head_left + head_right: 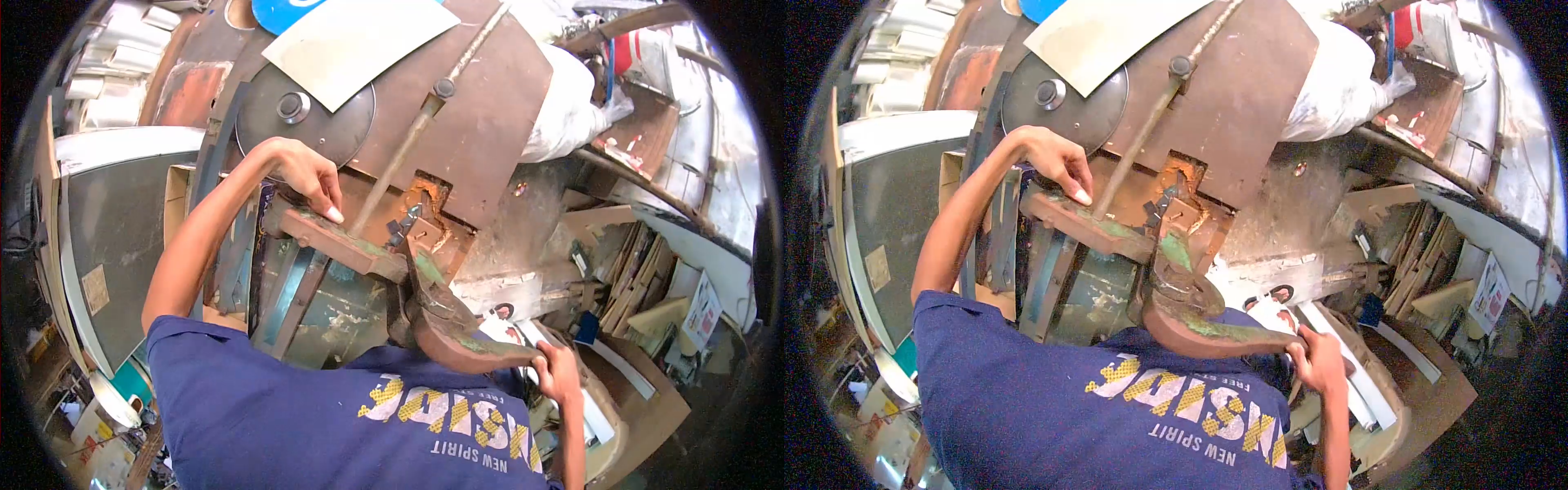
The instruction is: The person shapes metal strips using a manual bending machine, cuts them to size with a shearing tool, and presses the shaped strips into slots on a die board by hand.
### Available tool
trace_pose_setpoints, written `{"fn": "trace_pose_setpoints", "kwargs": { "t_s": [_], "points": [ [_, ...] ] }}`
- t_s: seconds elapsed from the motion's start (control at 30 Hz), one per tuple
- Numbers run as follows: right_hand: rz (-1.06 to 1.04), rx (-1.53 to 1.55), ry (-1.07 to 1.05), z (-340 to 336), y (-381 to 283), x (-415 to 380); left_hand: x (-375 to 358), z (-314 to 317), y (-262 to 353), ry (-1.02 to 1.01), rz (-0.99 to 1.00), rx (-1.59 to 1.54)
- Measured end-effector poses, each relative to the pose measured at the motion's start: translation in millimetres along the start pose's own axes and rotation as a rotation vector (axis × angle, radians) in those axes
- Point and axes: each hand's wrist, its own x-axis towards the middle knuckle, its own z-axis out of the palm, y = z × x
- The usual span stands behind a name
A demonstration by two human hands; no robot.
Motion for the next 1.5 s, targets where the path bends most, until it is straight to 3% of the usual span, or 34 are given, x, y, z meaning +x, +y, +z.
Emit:
{"fn": "trace_pose_setpoints", "kwargs": {
  "t_s": [0.03, 0.13, 0.2, 0.27, 0.37, 0.4, 0.47, 0.53, 0.6, 0.67, 0.73, 0.87, 0.9, 0.93, 0.97, 1.0, 1.13, 1.2, 1.23, 1.27, 1.3, 1.33, 1.37, 1.43, 1.47, 1.5],
  "points": [
    [0.015, -0.107, 0.076, 1, 7, -18, 1, 0, 0, 0.016, 0.007, 0.03],
    [0.182, -0.107, -0.051, -31, -33, -33, 5, 0, -9, 0.036, 0.031, 0.036],
    [0.151, -0.08, -0.027, -23, -24, -30, -5, 3, -8, 0.383, 0.152, -0.01],
    [0.095, -0.046, 0.016, -10, -9, -16, -31, 13, 13, 0.691, 0.396, -0.338],
    [-0.04, 0.024, 0.03, 17, 22, 19, -47, 39, 35, 0.987, 0.854, -0.47],
    [-0.1, 0.05, 0.09, 28, 29, 28, -47, 54, 59, 1.034, 0.957, -0.451],
    [-0.16, 0.059, 0.107, 47, 49, 46, -51, 81, 121, 1.082, 0.941, -0.191],
    [-0.087, 0.13, 0.087, 35, 41, 44, -46, 101, 181, 1.144, 0.958, 0.187],
    [-0.132, 0.219, 0.271, 23, 26, 26, -25, 119, 233, 1.189, 0.995, 0.313],
    [-0.336, 0.169, 0.673, 23, 31, 9, 8, 130, 273, 1.089, 1.17, 0.374],
    [-0.322, 0.343, 0.822, 22, 37, -24, 48, 145, 309, 1.01, 1.304, 0.453],
    [-0.377, 0.648, 1.116, 44, 58, -108, 122, 207, 388, 0.834, 1.321, 0.434],
    [-0.422, 0.712, 1.186, 56, 67, -126, 145, 222, 402, 0.683, 1.387, 0.529],
    [-0.446, 0.746, 1.277, 69, 83, -144, 173, 245, 418, 0.617, 1.412, 0.531],
    [-0.427, 0.913, 1.236, 88, 100, -165, 202, 275, 432, 0.591, 1.427, 0.489],
    [-0.439, 0.741, 1.376, 106, 122, -194, 232, 312, 441, 0.579, 1.426, 0.422],
    [-0.325, 0.714, 1.667, 212, 210, -317, 365, 468, 469, 0.442, 1.273, 0.01],
    [-0.109, 0.719, 1.685, 273, 251, -374, 431, 546, 490, 0.197, 1.18, -0.02],
    [-0.029, 0.699, 1.756, 293, 252, -428, 433, 616, 514, -0.077, 1.244, 0.045],
    [0.115, 0.704, 1.894, 320, 257, -460, 499, 604, 520, -0.208, 1.07, 0.178],
    [0.235, 0.766, 1.983, 347, 263, -491, 521, 654, 545, -0.231, 1.036, 0.308],
    [0.334, 0.819, 2.052, 372, 267, -516, 531, 702, 561, -0.232, 1.025, 0.422],
    [0.385, 0.856, 2.3, 390, 270, -530, 506, 769, 566, -0.393, 0.947, 0.289],
    [0.651, 0.818, 2.412, 453, 248, -591, 483, 886, 554, -0.631, 0.831, 0.192],
    [0.781, 0.8, 2.432, 470, 238, -603, 508, 896, 552, -0.832, 0.788, 0.236],
    [0.891, 0.803, 2.487, 487, 234, -609, 534, 919, 562, -0.893, 0.725, 0.45]
  ]
}}
